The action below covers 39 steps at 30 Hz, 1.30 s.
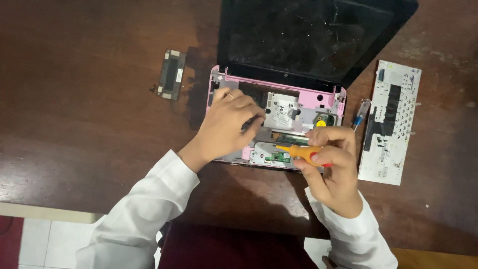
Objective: The person is disassembling a pink laptop, first prying off the top bezel and then using a screwdriver to remove internal components.
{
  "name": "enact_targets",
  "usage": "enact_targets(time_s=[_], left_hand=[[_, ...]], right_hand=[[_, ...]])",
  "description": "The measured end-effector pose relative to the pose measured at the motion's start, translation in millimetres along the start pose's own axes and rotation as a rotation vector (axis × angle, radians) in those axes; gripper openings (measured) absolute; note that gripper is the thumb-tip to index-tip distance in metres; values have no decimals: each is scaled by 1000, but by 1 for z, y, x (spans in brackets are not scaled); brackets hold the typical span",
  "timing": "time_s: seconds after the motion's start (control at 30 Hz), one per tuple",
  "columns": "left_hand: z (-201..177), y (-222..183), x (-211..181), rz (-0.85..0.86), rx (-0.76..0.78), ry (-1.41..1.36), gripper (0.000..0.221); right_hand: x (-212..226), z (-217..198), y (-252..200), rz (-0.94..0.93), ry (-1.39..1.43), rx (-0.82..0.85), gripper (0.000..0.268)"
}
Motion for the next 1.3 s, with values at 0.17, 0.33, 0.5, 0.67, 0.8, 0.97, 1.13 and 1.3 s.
enact_targets(time_s=[0.17,0.33,0.5,0.67,0.8,0.97,1.13,1.3], left_hand=[[0,-2,1,16,1,-14,17],[-2,-1,-2,38,-24,-21,15],[2,-2,-1,40,-19,-1,15],[3,-3,-1,45,9,30,18],[3,-2,-5,57,25,17,21],[5,-3,-5,61,43,51,18],[5,-4,-5,84,35,47,18],[9,-5,-3,55,65,58,22]], right_hand=[[9,3,4,46,33,74,19],[13,2,10,53,-7,114,23],[-6,-8,-12,29,90,9,15],[10,-3,-2,-84,-70,-46,24],[8,-6,-2,-53,-97,-79,21],[10,-10,3,-92,-100,-94,20],[12,-5,5,-90,-109,-78,23],[6,-6,-3,-85,13,-41,37]])
Point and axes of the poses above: each hand's wrist, its own y-axis towards the middle knuckle, its own z-axis out of the palm, x = y × z, the point moved 10 cm from there along y, towards the middle knuckle, and after that the axes turned 14 degrees about -x, right-handed, at the moved point
